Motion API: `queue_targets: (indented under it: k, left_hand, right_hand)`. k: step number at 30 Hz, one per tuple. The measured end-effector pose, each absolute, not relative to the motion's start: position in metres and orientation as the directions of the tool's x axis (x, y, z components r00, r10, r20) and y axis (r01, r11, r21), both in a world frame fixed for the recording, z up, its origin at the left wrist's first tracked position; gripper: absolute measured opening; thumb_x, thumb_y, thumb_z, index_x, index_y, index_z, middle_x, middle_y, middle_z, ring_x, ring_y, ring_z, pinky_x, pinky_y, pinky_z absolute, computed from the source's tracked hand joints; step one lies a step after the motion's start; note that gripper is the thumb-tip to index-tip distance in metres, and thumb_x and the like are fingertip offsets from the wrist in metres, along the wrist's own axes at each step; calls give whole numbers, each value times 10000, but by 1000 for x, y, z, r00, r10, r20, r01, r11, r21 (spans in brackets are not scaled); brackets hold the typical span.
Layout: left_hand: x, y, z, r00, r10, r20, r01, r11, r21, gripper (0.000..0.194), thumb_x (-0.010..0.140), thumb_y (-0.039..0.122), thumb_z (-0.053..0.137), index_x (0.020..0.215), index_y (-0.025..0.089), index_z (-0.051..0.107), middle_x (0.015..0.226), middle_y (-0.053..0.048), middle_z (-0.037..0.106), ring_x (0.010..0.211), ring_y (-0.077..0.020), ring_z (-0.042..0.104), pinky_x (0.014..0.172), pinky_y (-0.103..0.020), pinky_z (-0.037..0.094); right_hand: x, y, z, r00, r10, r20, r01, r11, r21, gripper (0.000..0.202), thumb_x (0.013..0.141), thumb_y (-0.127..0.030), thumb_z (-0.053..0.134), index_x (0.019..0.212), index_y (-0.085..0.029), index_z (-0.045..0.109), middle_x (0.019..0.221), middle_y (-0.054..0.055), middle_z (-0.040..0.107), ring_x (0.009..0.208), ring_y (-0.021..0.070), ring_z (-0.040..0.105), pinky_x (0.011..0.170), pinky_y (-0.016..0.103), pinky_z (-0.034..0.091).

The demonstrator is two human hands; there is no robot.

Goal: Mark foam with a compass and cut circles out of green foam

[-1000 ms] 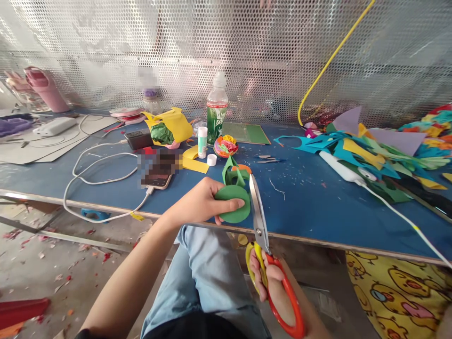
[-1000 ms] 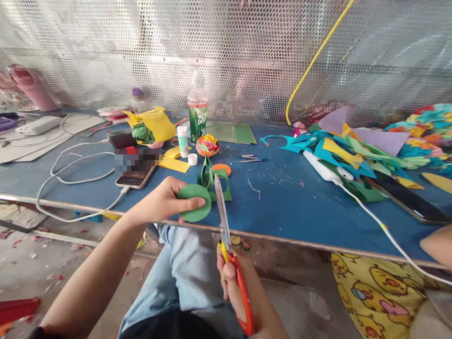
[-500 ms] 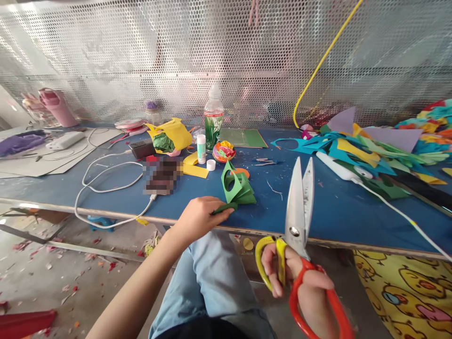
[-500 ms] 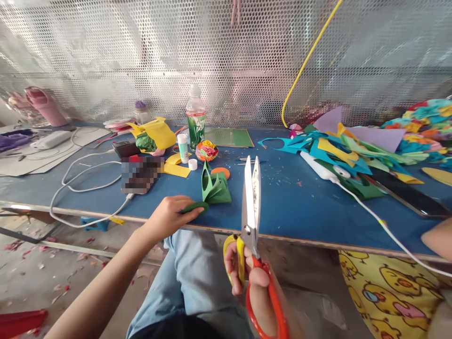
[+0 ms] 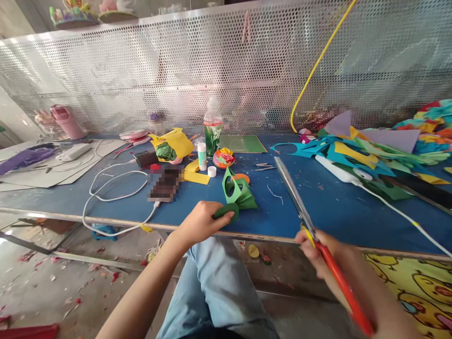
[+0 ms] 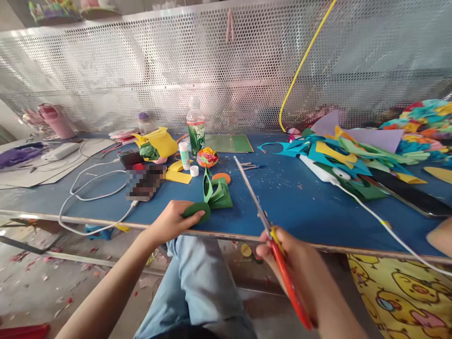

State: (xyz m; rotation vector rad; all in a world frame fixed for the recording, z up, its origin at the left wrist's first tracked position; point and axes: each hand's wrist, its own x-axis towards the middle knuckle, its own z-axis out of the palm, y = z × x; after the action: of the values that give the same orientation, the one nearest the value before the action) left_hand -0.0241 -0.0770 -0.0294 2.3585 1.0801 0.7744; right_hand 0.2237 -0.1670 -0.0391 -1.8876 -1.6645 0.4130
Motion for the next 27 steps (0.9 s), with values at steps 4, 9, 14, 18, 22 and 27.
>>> queue_targets:
  k: [4, 9, 14, 18, 22, 27]
  left_hand:
    - [-26, -83, -28, 457, 853, 252, 388, -446, 806, 419, 843, 419, 500, 546, 164, 351, 562, 48, 272, 543, -77, 240, 475, -217, 219]
    - [-22, -91, -29, 423, 871, 251, 239, -375, 896, 429, 833, 437, 508, 537, 156, 374, 569, 35, 287, 540, -72, 271, 470, -208, 245]
    - [-23, -88, -28, 419, 845, 331, 422, -504, 753, 401, 872, 402, 474, 563, 151, 425, 575, 39, 305, 544, -77, 264, 495, -224, 238]
    - [-27, -82, -29, 443, 798, 409, 629, -601, 493, 376, 903, 365, 442, 584, 164, 437, 573, 38, 353, 537, -89, 334, 531, -236, 251]
    - [-29, -77, -34, 475, 785, 398, 690, -613, 385, 363, 920, 367, 412, 623, 168, 472, 590, 27, 425, 543, -99, 414, 540, -232, 281]
    - [-29, -76, -39, 500, 779, 378, 688, -623, 372, 355, 920, 358, 414, 636, 163, 499, 611, 14, 482, 566, -107, 460, 540, -227, 323]
  right_hand:
    - [267, -133, -11, 325, 946, -3, 931, -321, -176, 340, 731, -601, 442, 744, -264, 485, 707, 87, 668, 667, 341, 626, 555, 371, 425]
    - [284, -92, -20, 265, 964, 16, 964, -265, -18, 350, 788, -544, 396, 811, -212, 504, 834, 150, 663, 773, 320, 634, 616, 354, 427]
    - [302, -74, -32, 102, 988, 116, 994, -97, -46, 363, 802, -509, 446, 747, -197, 624, 820, 142, 672, 688, 288, 645, 546, 353, 422]
    - [298, -72, -25, -26, 926, 376, 999, 7, 53, 356, 707, -522, 604, 615, -181, 646, 781, 159, 678, 550, 282, 627, 413, 360, 395]
    - [226, -91, -13, -291, 707, 644, 910, 412, -41, 308, 879, -311, 458, 1109, -157, 592, 1096, 121, 650, 937, 265, 641, 726, 388, 541]
    - [149, -104, -28, -492, 570, 658, 717, 694, -66, 440, 879, -125, 417, 1319, -115, 409, 1298, 108, 540, 1181, 190, 507, 959, 357, 463]
